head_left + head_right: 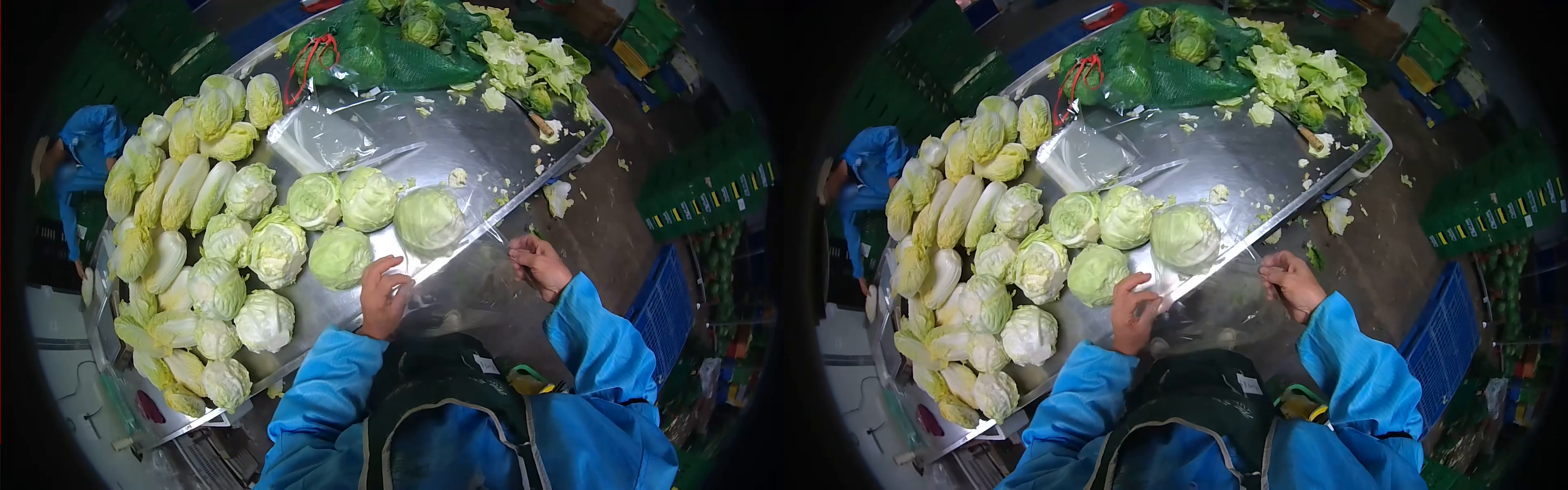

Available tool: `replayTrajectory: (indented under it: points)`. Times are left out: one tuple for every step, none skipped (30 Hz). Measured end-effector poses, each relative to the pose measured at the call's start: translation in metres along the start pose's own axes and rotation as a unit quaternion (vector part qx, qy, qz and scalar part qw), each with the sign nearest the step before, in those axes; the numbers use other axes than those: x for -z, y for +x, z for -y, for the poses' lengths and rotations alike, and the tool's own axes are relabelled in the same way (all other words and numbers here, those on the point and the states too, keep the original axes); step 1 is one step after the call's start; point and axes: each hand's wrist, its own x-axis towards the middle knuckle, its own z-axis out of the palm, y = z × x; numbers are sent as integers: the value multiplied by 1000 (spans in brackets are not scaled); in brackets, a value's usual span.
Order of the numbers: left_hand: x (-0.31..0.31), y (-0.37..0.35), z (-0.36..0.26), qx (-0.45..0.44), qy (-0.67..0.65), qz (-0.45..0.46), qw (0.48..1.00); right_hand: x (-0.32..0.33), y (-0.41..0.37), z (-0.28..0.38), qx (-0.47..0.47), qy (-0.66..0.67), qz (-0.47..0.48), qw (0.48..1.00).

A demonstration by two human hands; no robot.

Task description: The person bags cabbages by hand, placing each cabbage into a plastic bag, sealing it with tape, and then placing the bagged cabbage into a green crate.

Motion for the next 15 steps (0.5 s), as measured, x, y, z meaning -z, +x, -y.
replayTrajectory:
  points:
    - [4, 4, 4, -33, 14, 31, 999, 1, -1, 2, 4, 22, -21, 1000]
    - [9, 7, 7, -66, 30, 62, 995, 4, 1, 2, 3, 21, -16, 1000]
    - [14, 8, 7, -62, 22, 58, 996, 11, 4, 0, 11, 33, 9, 999]
    - [19, 9, 8, -63, 27, 58, 996, 19, 7, -2, 20, 47, 33, 998]
    - [24, 8, 10, -60, 39, 60, 996, 28, 9, -3, 26, 36, 68, 997]
    - [28, 8, 11, -58, 50, 62, 995, 32, 9, -4, 28, 39, 69, 996]
    - [28, 8, 10, -62, 57, 68, 994, 36, 9, -5, 141, -135, 39, 980]
    - [29, 10, 8, -66, 57, 67, 994, 39, 8, -4, 247, -304, 7, 920]
    - [31, 13, 6, -73, 57, 85, 992, 40, 4, 3, 358, -452, -3, 817]
    - [31, 15, 4, -80, 58, 102, 990, 37, 1, 9, 361, -453, -3, 815]
    - [32, 17, 4, -81, 59, 100, 990, 32, 0, 13, 421, -527, 32, 738]
    - [34, 19, 4, -85, 57, 123, 987, 28, -1, 13, 473, -590, 67, 651]
    - [35, 22, 4, -91, 55, 147, 983, 26, 4, 8, 472, -571, 110, 663]
    - [35, 25, 4, -93, 59, 147, 983, 23, 9, 6, 475, -568, 109, 663]
    - [36, 28, 3, -89, 58, 160, 981, 18, 14, 4, 491, -538, 168, 664]
